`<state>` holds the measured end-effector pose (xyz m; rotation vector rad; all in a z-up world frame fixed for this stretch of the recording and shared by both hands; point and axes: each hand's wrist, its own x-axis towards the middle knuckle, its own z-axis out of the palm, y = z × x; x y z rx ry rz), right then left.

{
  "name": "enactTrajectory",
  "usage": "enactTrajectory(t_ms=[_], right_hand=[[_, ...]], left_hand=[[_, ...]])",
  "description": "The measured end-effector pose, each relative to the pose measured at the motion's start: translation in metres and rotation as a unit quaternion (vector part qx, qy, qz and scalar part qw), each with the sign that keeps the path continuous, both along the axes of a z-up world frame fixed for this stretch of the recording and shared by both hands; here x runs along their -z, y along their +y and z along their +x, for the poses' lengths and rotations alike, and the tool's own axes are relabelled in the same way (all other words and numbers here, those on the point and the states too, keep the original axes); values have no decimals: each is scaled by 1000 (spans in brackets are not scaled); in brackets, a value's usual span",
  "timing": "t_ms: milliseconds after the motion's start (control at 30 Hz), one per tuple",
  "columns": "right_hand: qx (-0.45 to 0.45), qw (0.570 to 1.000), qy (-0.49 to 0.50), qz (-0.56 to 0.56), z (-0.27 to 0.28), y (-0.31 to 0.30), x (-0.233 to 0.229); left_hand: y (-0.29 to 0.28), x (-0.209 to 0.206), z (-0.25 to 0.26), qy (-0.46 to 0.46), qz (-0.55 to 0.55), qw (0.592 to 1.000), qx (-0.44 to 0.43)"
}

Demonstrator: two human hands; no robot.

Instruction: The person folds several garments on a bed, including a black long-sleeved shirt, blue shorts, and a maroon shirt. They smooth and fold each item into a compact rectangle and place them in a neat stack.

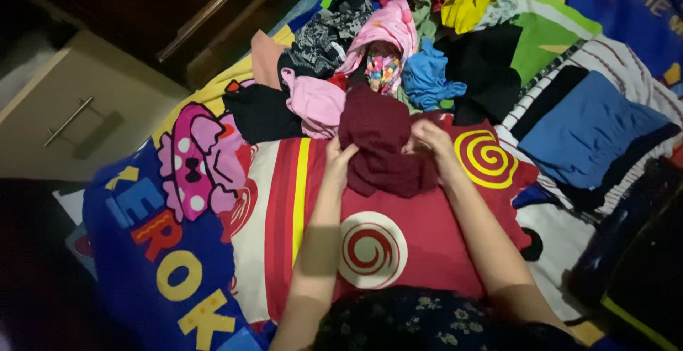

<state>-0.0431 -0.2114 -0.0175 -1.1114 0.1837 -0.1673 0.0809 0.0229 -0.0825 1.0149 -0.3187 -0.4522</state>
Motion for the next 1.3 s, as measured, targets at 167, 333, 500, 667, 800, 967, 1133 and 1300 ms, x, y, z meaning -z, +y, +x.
enactTrajectory(t_ms=[167, 333, 500, 667, 800, 967, 1133, 1300], right_hand=[[24, 985, 96, -138, -1, 14, -25], [47, 955, -81, -281, -26, 25, -63], [223, 948, -71, -215, -85, 8, -134], [-135, 918, -179, -328, -161, -16, -202], [-129, 907, -6, -400, -153, -5, -212], [-27, 919, -93, -382, -126, 50, -203], [-7, 792, -211, -572, -105, 81, -212], [-13, 715, -250, -653, -98, 69, -240]], left_hand=[[14, 8, -23, 127, -92, 985, 75], [35, -32, -38, 73, -113, 986, 101], [74, -117, -49, -56, -25, 998, -16], [91, -169, -68, -68, -39, 996, -42], [81, -178, -95, -164, 133, 977, 3], [76, -197, -113, -375, 244, 893, 53], [81, -236, -114, -447, 200, 850, 194], [92, -292, -85, -548, 279, 784, 80]])
